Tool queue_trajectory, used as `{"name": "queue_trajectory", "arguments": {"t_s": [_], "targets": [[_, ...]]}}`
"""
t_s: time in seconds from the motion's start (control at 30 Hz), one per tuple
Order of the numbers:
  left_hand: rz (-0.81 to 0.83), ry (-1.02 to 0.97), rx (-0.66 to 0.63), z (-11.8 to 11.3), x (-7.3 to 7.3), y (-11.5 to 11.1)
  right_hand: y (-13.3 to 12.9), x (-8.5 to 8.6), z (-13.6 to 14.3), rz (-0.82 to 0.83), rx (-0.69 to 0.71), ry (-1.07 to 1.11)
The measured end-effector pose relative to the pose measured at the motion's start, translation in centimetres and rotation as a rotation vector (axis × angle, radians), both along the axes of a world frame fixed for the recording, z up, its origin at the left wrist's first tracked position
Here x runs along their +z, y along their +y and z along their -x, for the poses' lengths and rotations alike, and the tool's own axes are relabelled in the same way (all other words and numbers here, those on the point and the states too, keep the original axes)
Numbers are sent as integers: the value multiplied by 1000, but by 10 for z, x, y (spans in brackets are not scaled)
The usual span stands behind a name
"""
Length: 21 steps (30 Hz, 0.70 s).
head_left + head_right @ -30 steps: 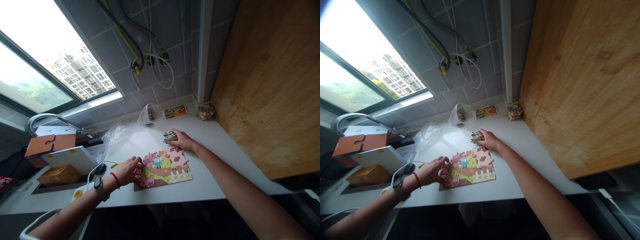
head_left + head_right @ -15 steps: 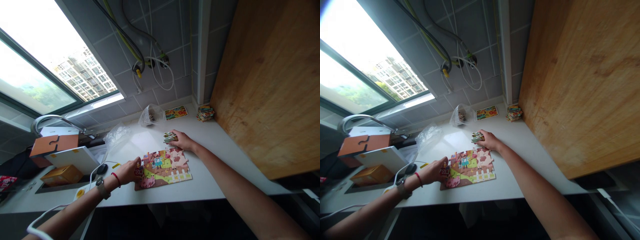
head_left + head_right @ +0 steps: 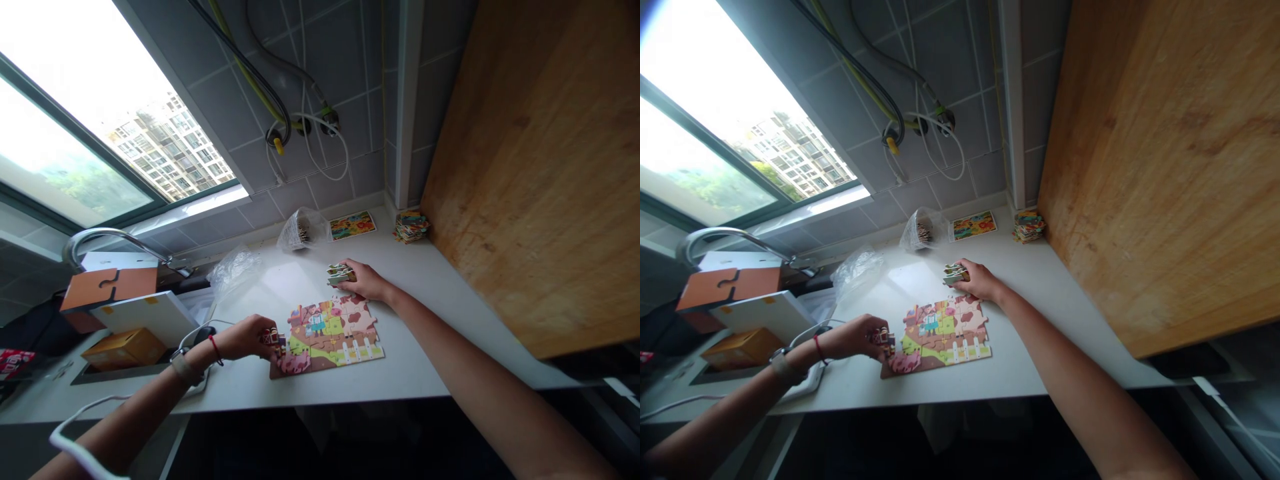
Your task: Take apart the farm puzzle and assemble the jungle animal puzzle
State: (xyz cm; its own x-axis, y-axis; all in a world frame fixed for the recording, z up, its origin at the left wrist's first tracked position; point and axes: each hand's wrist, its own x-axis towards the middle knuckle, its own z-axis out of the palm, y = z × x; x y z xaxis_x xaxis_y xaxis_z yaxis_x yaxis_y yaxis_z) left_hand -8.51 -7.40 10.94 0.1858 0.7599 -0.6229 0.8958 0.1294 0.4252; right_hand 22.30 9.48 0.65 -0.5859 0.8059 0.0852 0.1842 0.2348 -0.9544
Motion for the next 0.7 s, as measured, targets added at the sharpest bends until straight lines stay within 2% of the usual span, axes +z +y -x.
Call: {"name": "queue_trajectory", "arguments": {"t_s": [0.07, 0.2, 0.3, 0.5, 0.7], "targets": [[-7, -17, -22, -4, -4, -4, 0, 1, 0, 0, -4, -10], [-158, 93, -50, -15, -16, -16, 0, 1, 0, -18, -6, -13], [-158, 170, -71, -20, -21, -23, 0, -1, 0, 5, 5, 6], [-190, 252, -123, -23, -20, -30, 0, -2, 0, -9, -2, 18], [-189, 190, -68, -28, -15, -32, -2, 0, 0, 12, 0, 13]]}}
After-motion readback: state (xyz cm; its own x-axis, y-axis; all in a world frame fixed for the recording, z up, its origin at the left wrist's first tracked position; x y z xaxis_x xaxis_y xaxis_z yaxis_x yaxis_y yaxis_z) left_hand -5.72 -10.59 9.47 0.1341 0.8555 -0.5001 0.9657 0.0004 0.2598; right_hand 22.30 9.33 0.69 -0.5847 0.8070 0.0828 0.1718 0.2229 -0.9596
